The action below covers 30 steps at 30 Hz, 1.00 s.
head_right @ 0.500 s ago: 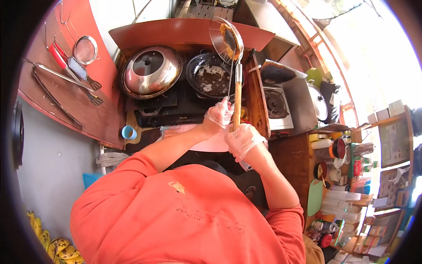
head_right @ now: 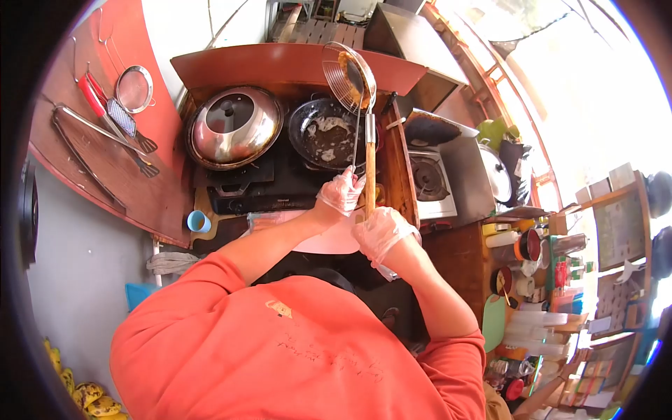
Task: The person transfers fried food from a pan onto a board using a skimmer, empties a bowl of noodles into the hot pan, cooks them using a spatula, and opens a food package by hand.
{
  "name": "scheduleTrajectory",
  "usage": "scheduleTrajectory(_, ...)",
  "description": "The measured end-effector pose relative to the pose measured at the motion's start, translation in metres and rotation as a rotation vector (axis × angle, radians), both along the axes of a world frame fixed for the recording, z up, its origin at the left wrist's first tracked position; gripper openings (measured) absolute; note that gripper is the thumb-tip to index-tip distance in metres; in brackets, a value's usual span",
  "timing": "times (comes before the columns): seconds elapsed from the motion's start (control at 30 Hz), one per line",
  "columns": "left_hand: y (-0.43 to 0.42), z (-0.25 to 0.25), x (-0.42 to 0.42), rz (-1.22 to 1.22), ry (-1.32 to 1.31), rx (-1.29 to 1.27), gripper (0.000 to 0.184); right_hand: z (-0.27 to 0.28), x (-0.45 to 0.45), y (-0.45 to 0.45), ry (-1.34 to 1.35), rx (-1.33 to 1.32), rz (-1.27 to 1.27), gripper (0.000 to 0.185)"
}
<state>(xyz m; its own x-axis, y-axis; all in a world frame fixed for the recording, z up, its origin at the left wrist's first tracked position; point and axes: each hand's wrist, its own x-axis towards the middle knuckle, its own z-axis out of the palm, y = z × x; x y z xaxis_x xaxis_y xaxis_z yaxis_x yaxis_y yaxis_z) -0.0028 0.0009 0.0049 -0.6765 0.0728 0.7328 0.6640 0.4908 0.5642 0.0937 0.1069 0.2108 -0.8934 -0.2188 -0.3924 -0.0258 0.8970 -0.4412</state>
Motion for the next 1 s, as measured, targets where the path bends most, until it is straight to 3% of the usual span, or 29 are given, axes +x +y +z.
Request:
scheduleTrajectory(0.13,-0.002,0.007,0.005,-0.012,-0.025,0.018,0.038,0.008,0.001,0.001,0.166,0.172,0.306,0.014)
scheduleTrajectory(0.2,-0.002,0.004,0.004,0.003,0.025,-0.007,0.039,0.023,0.000,-0.004,0.011,0.243,0.369,0.035)
scheduleTrajectory(0.23,-0.001,0.001,0.004,0.001,0.022,-0.011,0.039,0.020,0.000,-0.003,0.009,0.239,0.367,0.035)
scheduleTrajectory(0.3,0.001,-0.004,0.007,0.051,-0.026,-0.065,0.037,0.009,0.000,0.003,0.146,0.342,0.531,0.032)
scheduleTrajectory(0.47,-0.006,-0.006,0.011,-0.041,-0.090,-0.028,0.041,-0.007,-0.002,0.008,-0.017,0.141,0.381,0.013)
scheduleTrajectory(0.5,-0.009,-0.007,0.016,-0.090,-0.077,0.008,0.042,-0.013,-0.001,0.012,0.195,0.217,0.566,0.010)
scheduleTrajectory(0.57,0.002,-0.035,0.007,0.018,-0.027,-0.081,0.039,-0.077,-0.006,0.046,0.069,-0.361,0.223,0.024)
scheduleTrajectory(0.6,0.006,-0.047,0.004,-0.028,-0.171,0.005,0.036,-0.080,-0.007,0.045,0.009,-0.364,0.196,0.023)
scheduleTrajectory(0.63,0.003,-0.025,0.009,0.054,-0.019,-0.013,0.033,-0.081,-0.009,0.043,-0.050,-0.366,0.167,0.023)
scheduleTrajectory(0.73,0.001,-0.023,0.012,-0.003,-0.079,-0.021,0.033,-0.072,-0.005,0.029,0.029,-0.245,0.221,0.026)
scheduleTrajectory(0.83,0.000,-0.029,0.014,-0.061,-0.107,0.018,0.037,-0.043,0.006,0.003,0.002,-0.265,-0.012,0.029)
scheduleTrajectory(0.9,0.000,-0.018,0.015,-0.055,-0.039,-0.017,0.035,-0.013,0.003,-0.016,-0.167,-0.025,-0.232,0.032)
scheduleTrajectory(1.0,0.003,-0.028,0.010,0.006,-0.022,-0.093,0.037,-0.012,0.007,-0.020,-0.154,-0.050,-0.301,0.029)
